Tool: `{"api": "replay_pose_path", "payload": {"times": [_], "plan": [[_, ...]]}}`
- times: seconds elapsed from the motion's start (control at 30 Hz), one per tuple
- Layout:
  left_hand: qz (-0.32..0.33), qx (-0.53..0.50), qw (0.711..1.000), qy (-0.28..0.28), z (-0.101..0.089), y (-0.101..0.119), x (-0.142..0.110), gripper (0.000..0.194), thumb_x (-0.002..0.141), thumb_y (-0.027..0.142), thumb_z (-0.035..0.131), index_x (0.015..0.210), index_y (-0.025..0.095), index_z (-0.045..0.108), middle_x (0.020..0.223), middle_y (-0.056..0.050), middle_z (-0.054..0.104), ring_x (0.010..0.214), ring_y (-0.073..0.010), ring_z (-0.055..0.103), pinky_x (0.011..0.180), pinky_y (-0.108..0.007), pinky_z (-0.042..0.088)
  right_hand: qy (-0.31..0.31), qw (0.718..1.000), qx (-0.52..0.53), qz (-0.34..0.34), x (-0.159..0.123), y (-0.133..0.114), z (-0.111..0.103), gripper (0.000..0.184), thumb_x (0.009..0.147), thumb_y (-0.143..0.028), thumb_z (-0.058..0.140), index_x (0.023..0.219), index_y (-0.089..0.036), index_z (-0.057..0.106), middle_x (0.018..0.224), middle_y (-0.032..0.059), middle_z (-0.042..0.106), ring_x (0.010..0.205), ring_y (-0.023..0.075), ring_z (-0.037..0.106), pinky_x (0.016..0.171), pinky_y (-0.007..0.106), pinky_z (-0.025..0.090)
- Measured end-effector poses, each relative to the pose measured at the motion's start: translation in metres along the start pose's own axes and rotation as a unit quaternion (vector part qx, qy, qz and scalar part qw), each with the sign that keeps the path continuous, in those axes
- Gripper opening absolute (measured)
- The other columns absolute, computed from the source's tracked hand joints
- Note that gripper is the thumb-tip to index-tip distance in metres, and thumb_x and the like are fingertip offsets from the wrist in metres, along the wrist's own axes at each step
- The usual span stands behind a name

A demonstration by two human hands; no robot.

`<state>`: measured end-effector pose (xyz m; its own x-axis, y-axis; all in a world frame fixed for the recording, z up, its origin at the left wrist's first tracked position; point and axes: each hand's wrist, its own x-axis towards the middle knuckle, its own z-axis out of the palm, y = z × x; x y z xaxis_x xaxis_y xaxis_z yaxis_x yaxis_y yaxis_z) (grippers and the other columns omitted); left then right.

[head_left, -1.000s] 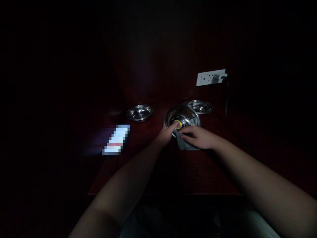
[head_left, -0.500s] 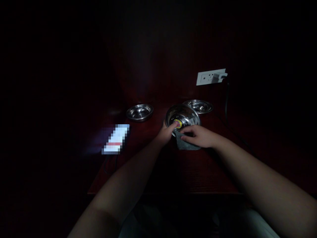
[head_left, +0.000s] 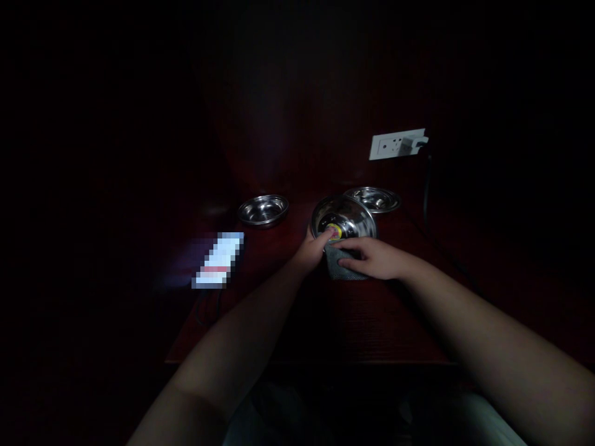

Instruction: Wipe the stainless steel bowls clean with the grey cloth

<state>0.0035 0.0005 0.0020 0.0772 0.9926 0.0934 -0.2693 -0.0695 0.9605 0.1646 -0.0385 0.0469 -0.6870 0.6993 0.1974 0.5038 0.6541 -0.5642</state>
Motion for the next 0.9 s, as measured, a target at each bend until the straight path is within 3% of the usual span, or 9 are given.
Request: {"api": "replay_pose_path", "payload": {"times": [0.37, 0.9], "plan": [[0.01, -0.033, 0.999, -0.022, -0.0002, -0.0032, 0.0024, 0.057, 0.069, 0.033, 0.067, 0.121, 0.021, 0.046, 0.118, -0.008, 0.059, 0.114, -0.023, 0.053, 0.1, -0.04, 0.037, -0.025, 0.997, 0.01, 0.075, -0.0012, 0.002, -0.0061, 0.032, 0.08, -0.037, 0.05, 0.097, -0.017, 0.067, 0.076, 0.0011, 0.066, 0.063, 0.0133, 0.054, 0.061, 0.025, 0.041], [0.008, -0.032, 0.999, -0.02, -0.0011, -0.0062, 0.0044, 0.057, 0.069, 0.034, 0.067, 0.12, 0.021, 0.046, 0.119, -0.009, 0.059, 0.115, -0.0238, 0.053, 0.101, -0.041, 0.037, -0.019, 0.997, 0.006, 0.077, -0.0008, -0.0004, -0.0064, 0.031, 0.08, -0.036, 0.05, 0.097, -0.016, 0.066, 0.075, 0.0016, 0.064, 0.062, 0.0126, 0.052, 0.06, 0.025, 0.039]]}}
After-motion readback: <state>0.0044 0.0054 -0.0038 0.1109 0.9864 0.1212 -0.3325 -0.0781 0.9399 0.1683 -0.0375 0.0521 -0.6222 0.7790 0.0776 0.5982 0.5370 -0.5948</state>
